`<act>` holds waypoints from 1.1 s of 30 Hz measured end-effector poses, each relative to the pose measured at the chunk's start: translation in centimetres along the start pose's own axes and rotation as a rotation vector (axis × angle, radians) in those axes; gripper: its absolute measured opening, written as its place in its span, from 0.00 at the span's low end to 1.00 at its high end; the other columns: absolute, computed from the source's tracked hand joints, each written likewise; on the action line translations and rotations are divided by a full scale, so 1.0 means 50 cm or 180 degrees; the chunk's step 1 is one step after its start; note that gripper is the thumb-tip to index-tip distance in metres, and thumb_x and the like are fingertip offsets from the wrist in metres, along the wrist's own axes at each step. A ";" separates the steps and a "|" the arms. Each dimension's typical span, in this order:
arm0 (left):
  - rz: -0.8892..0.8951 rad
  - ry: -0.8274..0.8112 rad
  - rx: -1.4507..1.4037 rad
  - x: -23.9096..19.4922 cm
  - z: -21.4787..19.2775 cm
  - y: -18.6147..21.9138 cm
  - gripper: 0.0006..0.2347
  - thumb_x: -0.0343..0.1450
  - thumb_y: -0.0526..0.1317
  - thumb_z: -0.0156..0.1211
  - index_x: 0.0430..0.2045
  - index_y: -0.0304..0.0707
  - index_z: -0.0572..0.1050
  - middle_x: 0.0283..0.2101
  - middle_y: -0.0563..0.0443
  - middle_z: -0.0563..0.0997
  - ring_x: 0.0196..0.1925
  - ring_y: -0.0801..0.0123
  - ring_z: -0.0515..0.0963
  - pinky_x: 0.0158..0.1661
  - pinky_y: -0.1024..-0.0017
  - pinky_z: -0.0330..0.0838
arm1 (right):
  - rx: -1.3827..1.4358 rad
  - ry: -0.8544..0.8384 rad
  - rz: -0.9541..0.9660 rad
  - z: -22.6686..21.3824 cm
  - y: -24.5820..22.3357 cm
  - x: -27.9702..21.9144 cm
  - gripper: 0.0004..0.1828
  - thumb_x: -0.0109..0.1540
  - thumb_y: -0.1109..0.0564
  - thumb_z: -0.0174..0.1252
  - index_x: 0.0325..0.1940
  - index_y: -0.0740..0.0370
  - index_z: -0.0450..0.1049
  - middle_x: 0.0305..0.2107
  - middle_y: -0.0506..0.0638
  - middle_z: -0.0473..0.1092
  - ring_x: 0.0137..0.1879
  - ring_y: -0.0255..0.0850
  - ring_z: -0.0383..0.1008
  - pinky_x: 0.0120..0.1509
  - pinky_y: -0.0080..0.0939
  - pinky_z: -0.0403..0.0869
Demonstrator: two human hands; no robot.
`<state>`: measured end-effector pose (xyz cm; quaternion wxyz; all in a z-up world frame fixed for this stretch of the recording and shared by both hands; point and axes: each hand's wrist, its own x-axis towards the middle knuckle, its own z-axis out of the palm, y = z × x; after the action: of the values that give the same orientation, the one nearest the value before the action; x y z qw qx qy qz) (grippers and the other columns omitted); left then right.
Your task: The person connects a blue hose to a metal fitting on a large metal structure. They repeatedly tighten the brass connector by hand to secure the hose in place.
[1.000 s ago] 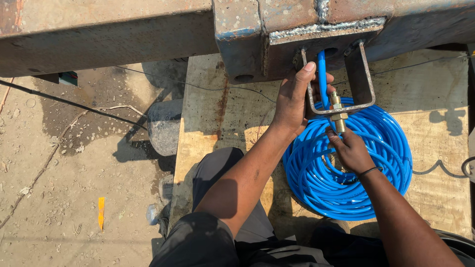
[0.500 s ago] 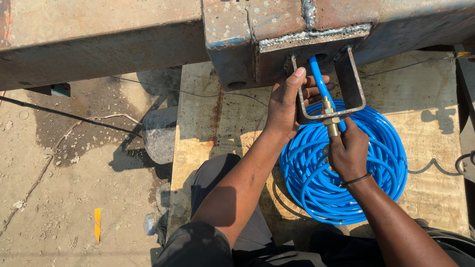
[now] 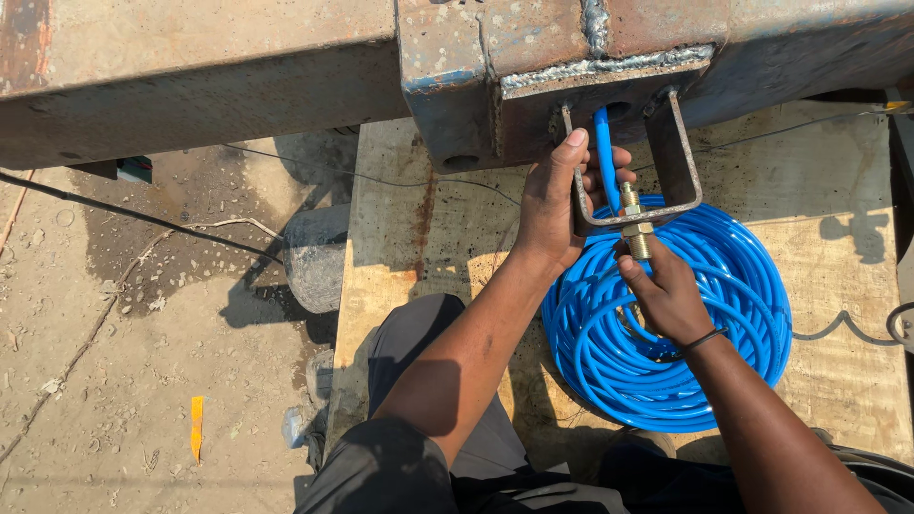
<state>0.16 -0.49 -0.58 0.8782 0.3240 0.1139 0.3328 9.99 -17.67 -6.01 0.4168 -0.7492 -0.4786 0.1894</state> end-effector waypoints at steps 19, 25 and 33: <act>-0.0109 -0.0065 0.0070 0.001 -0.003 0.005 0.30 0.74 0.60 0.56 0.46 0.18 0.73 0.46 0.30 0.80 0.49 0.54 0.84 0.43 0.61 0.84 | -0.1324 0.0433 0.0195 0.019 -0.155 -0.007 0.15 0.68 0.52 0.61 0.36 0.68 0.72 0.18 0.64 0.68 0.25 0.59 0.71 0.29 0.55 0.65; -0.0145 -0.0126 0.0114 -0.005 -0.013 0.009 0.30 0.75 0.58 0.57 0.46 0.17 0.74 0.44 0.31 0.81 0.44 0.56 0.84 0.45 0.61 0.84 | -0.0723 0.0527 0.0671 -0.021 -0.085 0.042 0.13 0.64 0.55 0.63 0.48 0.66 0.75 0.24 0.59 0.75 0.28 0.49 0.78 0.31 0.47 0.72; -0.0051 0.0085 0.0403 0.006 -0.016 0.005 0.27 0.73 0.58 0.56 0.40 0.22 0.78 0.35 0.39 0.83 0.34 0.65 0.85 0.36 0.66 0.84 | 0.0403 -0.0353 0.1124 0.070 0.124 -0.038 0.10 0.70 0.56 0.55 0.44 0.64 0.77 0.34 0.54 0.76 0.39 0.39 0.74 0.43 0.40 0.71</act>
<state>-0.06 0.24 -1.05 0.8570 0.3735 0.1490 0.3222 10.15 -18.97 -13.25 0.3964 -0.7823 -0.3490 0.3303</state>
